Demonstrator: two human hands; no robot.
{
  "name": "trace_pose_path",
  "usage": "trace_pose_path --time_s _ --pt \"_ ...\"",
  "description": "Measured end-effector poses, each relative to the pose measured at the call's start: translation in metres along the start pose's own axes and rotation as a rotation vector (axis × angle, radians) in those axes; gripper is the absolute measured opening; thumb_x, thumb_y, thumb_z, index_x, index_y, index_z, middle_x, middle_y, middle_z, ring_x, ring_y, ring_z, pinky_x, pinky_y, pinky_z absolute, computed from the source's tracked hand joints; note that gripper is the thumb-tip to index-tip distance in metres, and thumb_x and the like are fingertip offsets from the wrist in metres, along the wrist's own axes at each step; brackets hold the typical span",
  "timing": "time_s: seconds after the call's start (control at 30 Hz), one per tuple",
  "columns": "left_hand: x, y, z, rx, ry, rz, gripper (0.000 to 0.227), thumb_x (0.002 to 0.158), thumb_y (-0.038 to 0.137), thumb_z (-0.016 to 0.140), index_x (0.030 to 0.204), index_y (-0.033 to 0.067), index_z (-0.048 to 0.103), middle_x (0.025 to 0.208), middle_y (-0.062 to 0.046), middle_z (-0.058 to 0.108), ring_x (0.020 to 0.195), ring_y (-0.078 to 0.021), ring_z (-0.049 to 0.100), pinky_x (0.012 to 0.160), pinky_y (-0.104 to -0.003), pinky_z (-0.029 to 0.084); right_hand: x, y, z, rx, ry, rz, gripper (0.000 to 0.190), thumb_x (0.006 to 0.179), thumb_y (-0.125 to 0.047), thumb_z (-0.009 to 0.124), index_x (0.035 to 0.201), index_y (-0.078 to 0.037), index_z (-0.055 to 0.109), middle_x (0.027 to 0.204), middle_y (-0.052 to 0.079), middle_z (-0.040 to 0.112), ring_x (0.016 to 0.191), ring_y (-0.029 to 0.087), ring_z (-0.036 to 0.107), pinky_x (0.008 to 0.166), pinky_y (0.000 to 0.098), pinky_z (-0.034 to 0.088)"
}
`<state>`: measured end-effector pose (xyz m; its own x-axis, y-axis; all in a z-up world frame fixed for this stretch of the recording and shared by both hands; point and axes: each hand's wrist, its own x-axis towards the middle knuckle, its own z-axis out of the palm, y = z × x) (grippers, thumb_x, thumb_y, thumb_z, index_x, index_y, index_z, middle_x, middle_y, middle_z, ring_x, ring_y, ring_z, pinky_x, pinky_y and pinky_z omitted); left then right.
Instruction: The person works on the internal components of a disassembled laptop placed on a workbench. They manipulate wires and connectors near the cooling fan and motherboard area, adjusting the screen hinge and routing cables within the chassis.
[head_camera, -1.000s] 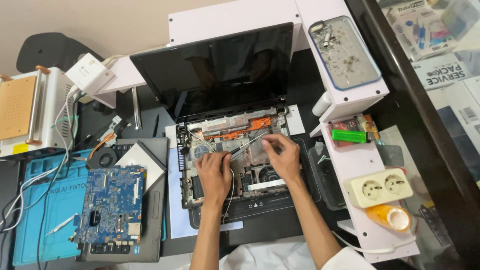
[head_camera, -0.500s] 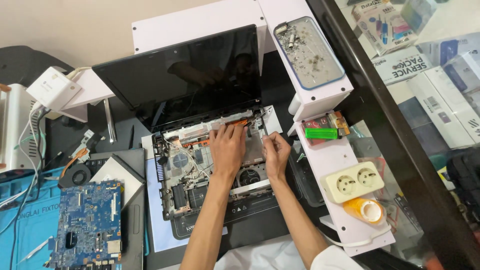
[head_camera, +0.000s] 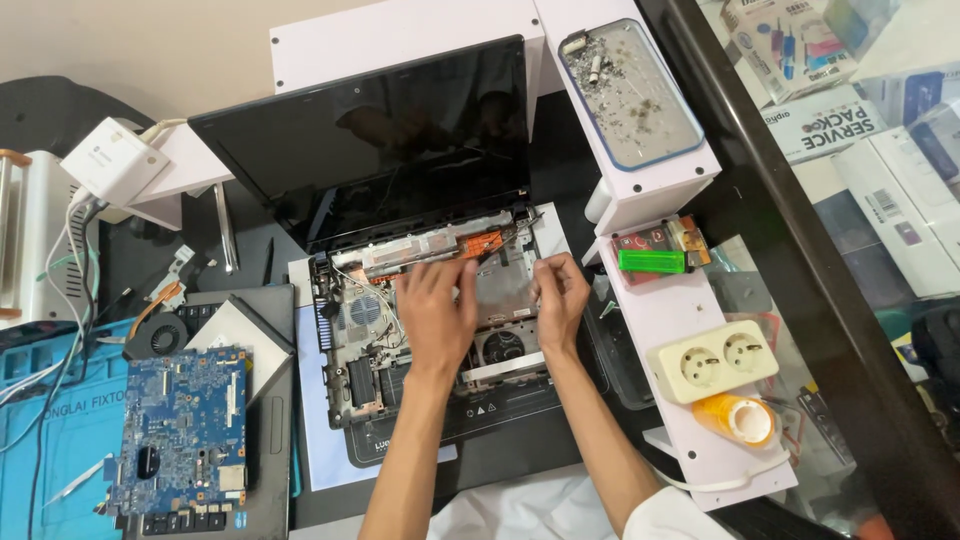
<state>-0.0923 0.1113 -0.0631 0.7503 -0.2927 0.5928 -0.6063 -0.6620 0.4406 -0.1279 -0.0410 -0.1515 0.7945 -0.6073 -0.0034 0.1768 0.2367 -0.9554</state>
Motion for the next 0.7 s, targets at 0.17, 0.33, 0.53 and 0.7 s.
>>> trace_pose_path --time_s 0.17,0.33,0.53,0.7 --pt "-0.033 -0.039 -0.015 -0.050 0.010 -0.274 0.023 0.103 0.017 0.061 0.090 0.0012 0.070 0.084 -0.011 0.068 0.084 -0.0295 0.058 0.084 -0.043 0.041 0.002 -0.023 0.014 -0.065 -0.058 -0.080 0.025 0.092 -0.008 0.070 0.113 -0.004 0.058 0.093 0.001 0.063 0.083 0.007 0.059 0.074 0.0220 0.049" --pt "-0.066 -0.069 -0.009 -0.159 -0.017 -0.333 0.024 0.103 0.017 0.057 0.088 0.0012 0.068 0.088 -0.012 0.068 0.090 -0.0329 0.057 0.086 -0.045 0.042 0.004 -0.006 0.005 -0.111 -0.250 -0.030 0.043 0.089 -0.009 0.074 0.130 -0.001 0.062 0.114 0.008 0.072 0.102 0.011 0.067 0.092 0.0246 0.056" --pt "-0.065 -0.065 -0.009 -0.211 -0.012 -0.353 0.024 0.103 0.016 0.056 0.088 0.0004 0.066 0.088 -0.012 0.065 0.088 -0.0331 0.054 0.084 -0.044 0.042 0.004 -0.006 0.005 -0.162 -0.316 -0.005 0.034 0.092 -0.009 0.076 0.124 0.002 0.070 0.109 0.011 0.076 0.098 0.013 0.070 0.091 0.0263 0.057" --pt "-0.064 -0.061 -0.009 -0.120 -0.074 -0.347 0.027 0.104 0.016 0.055 0.083 0.0034 0.065 0.084 -0.010 0.065 0.086 -0.0308 0.055 0.082 -0.043 0.038 0.002 -0.004 0.004 -0.192 -0.317 0.015 0.032 0.093 -0.010 0.075 0.122 0.003 0.071 0.109 0.012 0.078 0.096 0.013 0.072 0.089 0.0253 0.058"
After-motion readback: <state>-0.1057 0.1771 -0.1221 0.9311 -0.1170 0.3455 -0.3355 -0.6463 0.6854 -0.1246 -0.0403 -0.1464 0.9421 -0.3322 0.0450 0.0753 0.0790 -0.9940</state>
